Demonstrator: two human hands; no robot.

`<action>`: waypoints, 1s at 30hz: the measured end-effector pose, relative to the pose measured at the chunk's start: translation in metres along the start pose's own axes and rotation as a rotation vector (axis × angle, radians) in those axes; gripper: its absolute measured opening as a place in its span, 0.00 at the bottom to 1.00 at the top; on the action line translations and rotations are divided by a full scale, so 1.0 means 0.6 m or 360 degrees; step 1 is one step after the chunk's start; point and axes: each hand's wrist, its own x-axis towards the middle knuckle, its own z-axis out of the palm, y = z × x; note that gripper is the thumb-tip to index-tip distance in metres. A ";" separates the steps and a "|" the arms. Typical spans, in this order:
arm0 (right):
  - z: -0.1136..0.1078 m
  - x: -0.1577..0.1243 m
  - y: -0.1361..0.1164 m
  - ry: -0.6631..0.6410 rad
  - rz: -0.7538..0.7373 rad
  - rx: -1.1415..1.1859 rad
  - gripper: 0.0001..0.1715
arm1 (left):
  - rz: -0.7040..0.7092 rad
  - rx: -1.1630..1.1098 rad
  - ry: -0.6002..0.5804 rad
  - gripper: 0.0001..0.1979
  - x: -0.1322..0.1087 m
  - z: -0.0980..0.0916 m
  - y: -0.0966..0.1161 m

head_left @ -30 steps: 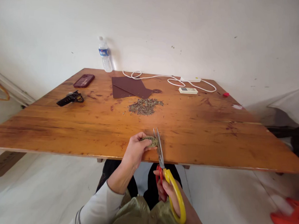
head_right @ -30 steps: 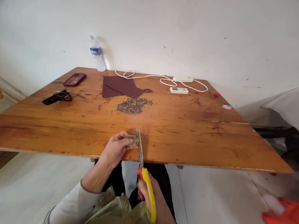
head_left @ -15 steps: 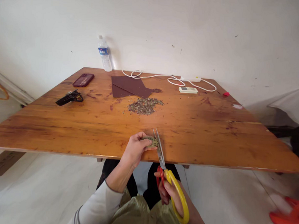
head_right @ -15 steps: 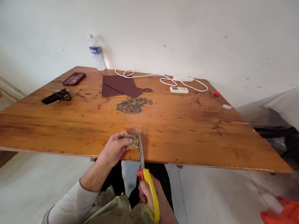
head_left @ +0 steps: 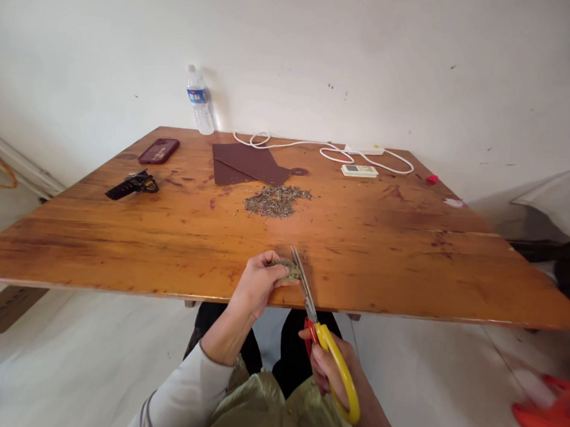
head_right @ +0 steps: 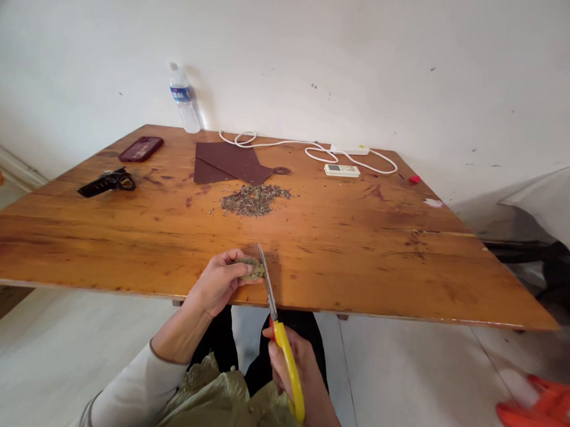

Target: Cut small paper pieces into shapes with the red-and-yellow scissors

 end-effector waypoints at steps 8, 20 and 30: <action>-0.018 0.009 0.002 -0.0138 0.0028 0.0069 0.41 | -0.0008 0.0015 0.0003 0.15 0.001 -0.001 -0.001; -0.010 -0.010 -0.023 -0.0002 0.0089 -0.0088 0.39 | -0.0017 0.0021 -0.0063 0.15 0.004 -0.006 -0.002; -0.018 0.001 -0.013 -0.0082 -0.0010 0.0019 0.39 | 0.0001 0.0007 -0.0039 0.15 0.002 -0.004 -0.002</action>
